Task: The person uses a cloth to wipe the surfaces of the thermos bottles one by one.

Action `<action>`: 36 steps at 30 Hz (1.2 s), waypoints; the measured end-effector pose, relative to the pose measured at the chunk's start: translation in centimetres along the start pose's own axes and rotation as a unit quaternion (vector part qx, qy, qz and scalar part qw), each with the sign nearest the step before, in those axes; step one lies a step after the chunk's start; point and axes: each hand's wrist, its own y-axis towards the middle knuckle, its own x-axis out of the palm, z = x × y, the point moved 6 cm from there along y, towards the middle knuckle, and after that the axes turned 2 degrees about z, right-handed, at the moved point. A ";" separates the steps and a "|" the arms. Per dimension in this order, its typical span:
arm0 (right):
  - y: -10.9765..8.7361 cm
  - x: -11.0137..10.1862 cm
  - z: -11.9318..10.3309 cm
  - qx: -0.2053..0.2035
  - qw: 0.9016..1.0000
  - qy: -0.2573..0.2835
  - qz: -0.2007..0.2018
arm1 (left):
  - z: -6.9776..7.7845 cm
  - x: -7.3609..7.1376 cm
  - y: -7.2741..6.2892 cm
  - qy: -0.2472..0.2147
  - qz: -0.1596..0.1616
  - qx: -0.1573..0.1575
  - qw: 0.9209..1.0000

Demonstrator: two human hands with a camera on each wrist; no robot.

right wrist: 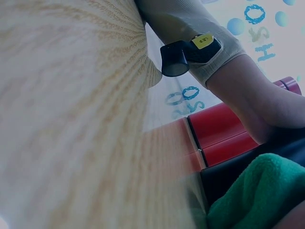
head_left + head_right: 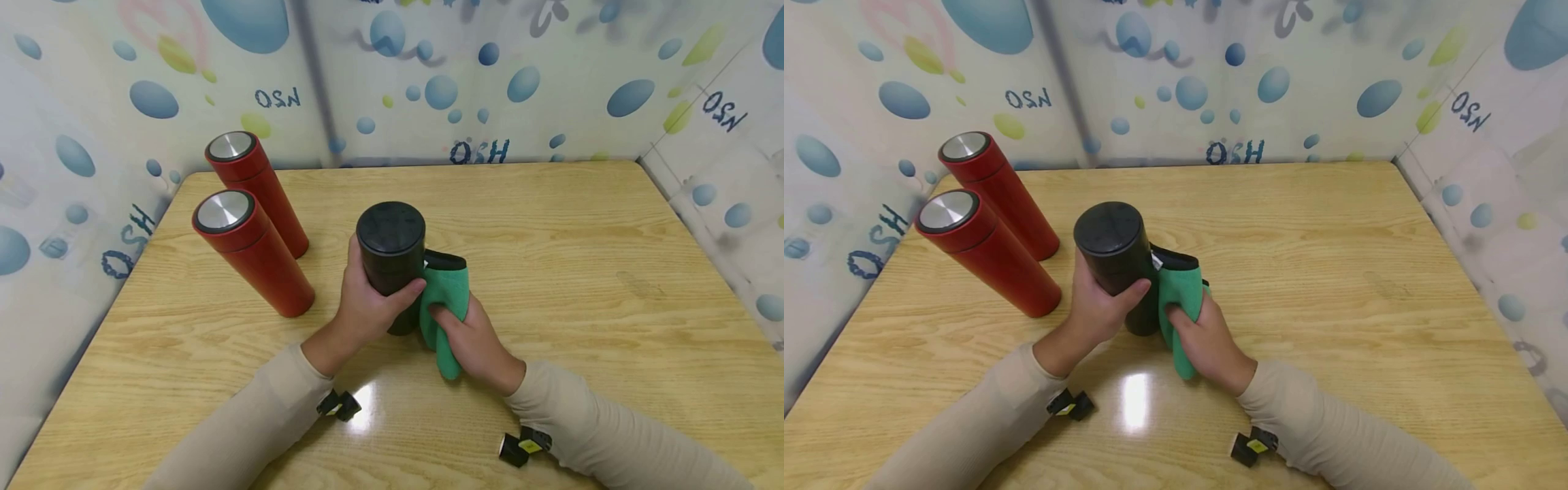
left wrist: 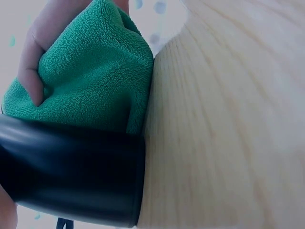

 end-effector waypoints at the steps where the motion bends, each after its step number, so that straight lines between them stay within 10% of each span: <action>1: 0.0 0.0 0.0 -0.001 1.000 0.000 -0.001 | 0.0 0.0 0.0 -0.001 0.000 -0.001 1.000; 36: 0.1 0.0 0.0 0.003 1.000 0.001 -0.002 | -0.1 0.0 0.0 -0.001 0.001 0.003 1.000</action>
